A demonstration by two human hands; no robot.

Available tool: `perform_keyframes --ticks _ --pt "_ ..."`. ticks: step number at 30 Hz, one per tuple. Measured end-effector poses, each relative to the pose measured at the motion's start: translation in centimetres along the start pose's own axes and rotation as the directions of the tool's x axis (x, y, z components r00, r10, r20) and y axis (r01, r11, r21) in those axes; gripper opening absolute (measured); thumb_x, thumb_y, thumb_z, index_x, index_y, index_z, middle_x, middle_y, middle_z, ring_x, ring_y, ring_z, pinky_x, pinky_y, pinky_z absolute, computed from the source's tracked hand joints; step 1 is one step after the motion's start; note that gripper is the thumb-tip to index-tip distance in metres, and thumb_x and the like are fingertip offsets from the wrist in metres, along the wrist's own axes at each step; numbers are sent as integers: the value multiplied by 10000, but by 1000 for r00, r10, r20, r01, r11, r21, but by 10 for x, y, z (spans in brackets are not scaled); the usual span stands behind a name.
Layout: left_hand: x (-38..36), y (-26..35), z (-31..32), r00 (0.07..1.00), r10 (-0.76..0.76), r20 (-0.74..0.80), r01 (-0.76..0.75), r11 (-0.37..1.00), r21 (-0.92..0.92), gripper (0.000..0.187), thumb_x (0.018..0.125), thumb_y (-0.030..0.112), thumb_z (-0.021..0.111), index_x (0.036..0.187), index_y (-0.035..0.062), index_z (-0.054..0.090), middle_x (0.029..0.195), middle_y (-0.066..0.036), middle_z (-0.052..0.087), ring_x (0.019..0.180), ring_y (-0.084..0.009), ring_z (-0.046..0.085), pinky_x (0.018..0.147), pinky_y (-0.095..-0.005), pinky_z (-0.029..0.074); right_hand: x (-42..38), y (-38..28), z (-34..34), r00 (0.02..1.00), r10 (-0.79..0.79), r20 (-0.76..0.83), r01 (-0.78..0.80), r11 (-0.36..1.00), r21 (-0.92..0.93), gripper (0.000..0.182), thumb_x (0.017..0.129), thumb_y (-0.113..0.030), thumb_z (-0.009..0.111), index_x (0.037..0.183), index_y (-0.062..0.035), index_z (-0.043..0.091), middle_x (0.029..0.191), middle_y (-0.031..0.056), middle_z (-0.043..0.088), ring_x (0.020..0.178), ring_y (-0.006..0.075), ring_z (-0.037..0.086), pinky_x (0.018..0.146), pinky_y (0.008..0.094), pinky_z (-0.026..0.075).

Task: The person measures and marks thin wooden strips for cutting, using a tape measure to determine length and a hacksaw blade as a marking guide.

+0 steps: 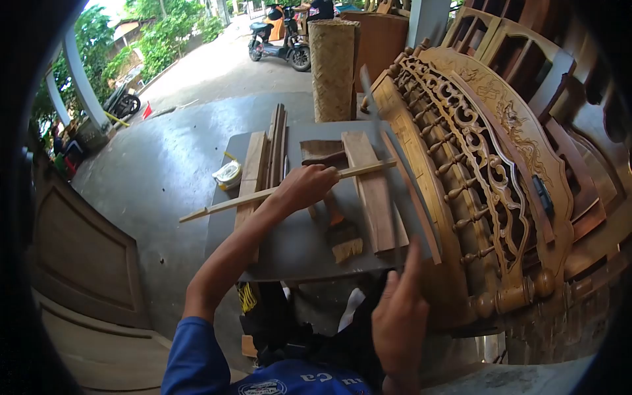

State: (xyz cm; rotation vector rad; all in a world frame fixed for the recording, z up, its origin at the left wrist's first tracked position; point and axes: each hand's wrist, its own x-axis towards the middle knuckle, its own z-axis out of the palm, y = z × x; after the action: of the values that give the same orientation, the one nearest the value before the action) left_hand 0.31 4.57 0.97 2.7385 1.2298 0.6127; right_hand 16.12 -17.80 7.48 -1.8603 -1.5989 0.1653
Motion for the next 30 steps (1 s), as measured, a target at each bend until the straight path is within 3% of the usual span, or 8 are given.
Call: perform_keyframes --ticks 4,7,10,15,17,20,24,30 --pt "-12 31 1 987 136 84 -123 982 -146 162 828 180 533 776 40 597 637 -134 578 618 -306 595 576 -417 479 21 32 -19 999 40 18 -39 997 -63 321 918 -153 388 1179 21 458 885 264 586 798 422 569 661 455 449" --pt "-19 51 -2 988 98 117 -80 985 -150 202 848 209 525 801 33 611 678 -128 595 608 -313 594 610 -392 499 64 37 -2 978 -197 -70 199 980 20 308 913 -189 425 1076 51 527 870 260 586 799 412 573 667 435 438" --pt "-30 52 -9 902 387 -190 -371 922 114 204 850 223 535 846 38 620 792 -133 612 713 -289 608 654 -382 502 118 28 19 920 -384 76 372 918 135 306 899 -218 458 1065 24 545 877 241 593 821 392 575 696 419 440" --pt "-55 -19 -89 981 -33 -192 8 992 -126 225 822 239 590 946 54 621 896 -111 610 835 -241 592 783 -365 466 183 27 60 730 -615 299 617 781 101 311 869 -276 509 1028 -15 570 858 218 597 836 373 572 726 412 445" --pt "-76 -86 -104 928 -292 -233 275 956 -103 359 787 326 629 1030 64 593 992 -133 584 910 -265 569 834 -379 441 189 25 69 682 -628 374 657 751 64 325 832 -293 553 1001 -16 578 851 203 601 836 359 575 734 409 449" --pt "-110 -131 -105 866 -500 13 498 865 66 790 634 492 723 1255 97 436 1184 -197 458 1104 -344 438 931 -406 374 196 34 93 605 -684 408 725 685 72 309 802 -263 591 991 -20 588 861 195 605 840 349 578 742 401 449" --pt "-122 -164 -88 795 -538 279 598 774 -211 786 617 447 742 1227 37 463 1176 -182 495 1082 -294 479 911 -367 399 192 28 93 608 -647 459 697 713 82 295 752 -193 645 979 -10 599 877 197 605 838 355 580 771 395 442" --pt "-121 -150 -89 757 -646 99 653 752 -89 569 589 382 748 975 -17 624 903 -167 630 826 -244 610 732 -318 471 198 37 91 580 -603 549 652 747 132 464 696 -121 693 1121 -37 527 958 172 555 895 343 548 815 395 421"
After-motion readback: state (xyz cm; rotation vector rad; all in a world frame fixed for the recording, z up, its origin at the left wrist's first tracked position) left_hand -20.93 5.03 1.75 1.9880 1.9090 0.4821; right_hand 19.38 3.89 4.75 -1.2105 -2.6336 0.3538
